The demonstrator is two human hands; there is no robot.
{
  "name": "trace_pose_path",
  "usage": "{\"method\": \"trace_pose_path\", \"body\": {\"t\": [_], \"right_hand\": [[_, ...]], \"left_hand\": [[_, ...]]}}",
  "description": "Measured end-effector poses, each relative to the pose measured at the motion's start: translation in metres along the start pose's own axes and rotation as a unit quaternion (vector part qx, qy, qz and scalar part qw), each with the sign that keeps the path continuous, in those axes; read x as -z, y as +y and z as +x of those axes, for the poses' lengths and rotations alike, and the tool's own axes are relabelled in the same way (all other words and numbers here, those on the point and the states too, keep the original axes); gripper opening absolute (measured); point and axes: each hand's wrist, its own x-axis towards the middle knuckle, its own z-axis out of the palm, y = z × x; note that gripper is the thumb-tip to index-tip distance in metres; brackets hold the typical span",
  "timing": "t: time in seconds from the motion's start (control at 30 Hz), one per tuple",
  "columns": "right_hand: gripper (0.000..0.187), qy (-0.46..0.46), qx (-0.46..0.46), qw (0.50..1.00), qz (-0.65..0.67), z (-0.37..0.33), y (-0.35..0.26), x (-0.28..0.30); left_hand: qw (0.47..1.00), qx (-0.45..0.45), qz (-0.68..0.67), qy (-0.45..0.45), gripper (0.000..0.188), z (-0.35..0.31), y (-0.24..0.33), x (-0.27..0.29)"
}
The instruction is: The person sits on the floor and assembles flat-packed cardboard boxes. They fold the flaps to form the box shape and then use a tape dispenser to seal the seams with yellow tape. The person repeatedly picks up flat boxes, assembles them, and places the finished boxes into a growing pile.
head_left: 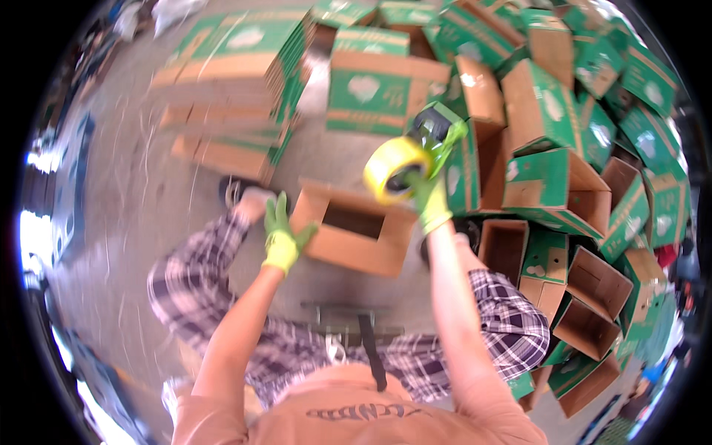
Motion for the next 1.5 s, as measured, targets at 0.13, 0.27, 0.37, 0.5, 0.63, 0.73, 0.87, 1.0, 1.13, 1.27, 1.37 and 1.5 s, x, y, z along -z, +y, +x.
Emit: {"method": "trace_pose_path", "body": {"t": [0.13, 0.27, 0.37, 0.5, 0.63, 0.73, 0.87, 1.0, 1.13, 1.27, 1.37, 1.5], "right_hand": [[0.022, 0.1, 0.028, 0.994, -0.013, -0.076, 0.064, -0.022], [0.034, 0.147, 0.227, 0.867, -0.419, -0.123, 0.123, -0.004], [0.041, 0.116, 0.059, 0.95, -0.283, -0.123, 0.102, 0.015], [0.065, 0.056, 0.045, 0.988, -0.137, -0.109, 0.023, 0.003], [0.043, 0.021, 0.266, 0.893, -0.363, -0.117, 0.026, 0.012], [0.049, -0.035, 0.246, 0.884, -0.395, -0.125, 0.038, 0.005], [0.051, -0.039, 0.284, 0.869, -0.402, -0.137, 0.053, 0.008], [0.042, -0.057, 0.332, 0.831, -0.442, -0.108, 0.022, -0.005], [0.027, -0.17, 0.43, 0.782, -0.417, -0.012, -0.047, -0.107], [0.031, -0.397, 0.104, 0.558, -0.721, 0.078, -0.031, -0.263], [0.036, -0.504, 0.029, 0.44, -0.743, 0.126, 0.025, -0.282], [0.035, -0.568, -0.183, 0.333, -0.73, 0.138, -0.015, -0.277]], "left_hand": [[0.966, 0.05, -0.219, -0.128, 0.115, -0.012, -0.017, -0.012], [0.968, -0.017, -0.186, -0.167, 0.091, 0.034, 0.03, -0.006], [0.941, -0.01, -0.17, -0.294, 0.074, 0.062, 0.056, -0.005], [0.932, -0.011, -0.191, -0.308, 0.071, 0.077, 0.056, 0.0], [0.932, 0.015, -0.157, -0.326, 0.072, 0.079, 0.06, -0.002], [0.923, 0.005, -0.16, -0.351, 0.072, 0.076, 0.063, -0.001], [0.942, -0.26, 0.164, -0.133, 0.061, 0.013, 0.06, -0.032], [0.931, -0.282, 0.038, -0.227, 0.058, -0.014, 0.066, -0.018], [0.944, -0.281, -0.037, -0.171, 0.059, -0.017, 0.05, -0.029], [0.947, -0.278, -0.046, -0.156, 0.059, -0.019, 0.052, -0.032], [0.942, -0.275, -0.071, -0.18, 0.058, -0.02, 0.066, -0.038], [0.939, -0.285, -0.097, -0.168, 0.057, -0.015, 0.062, -0.044]]}}
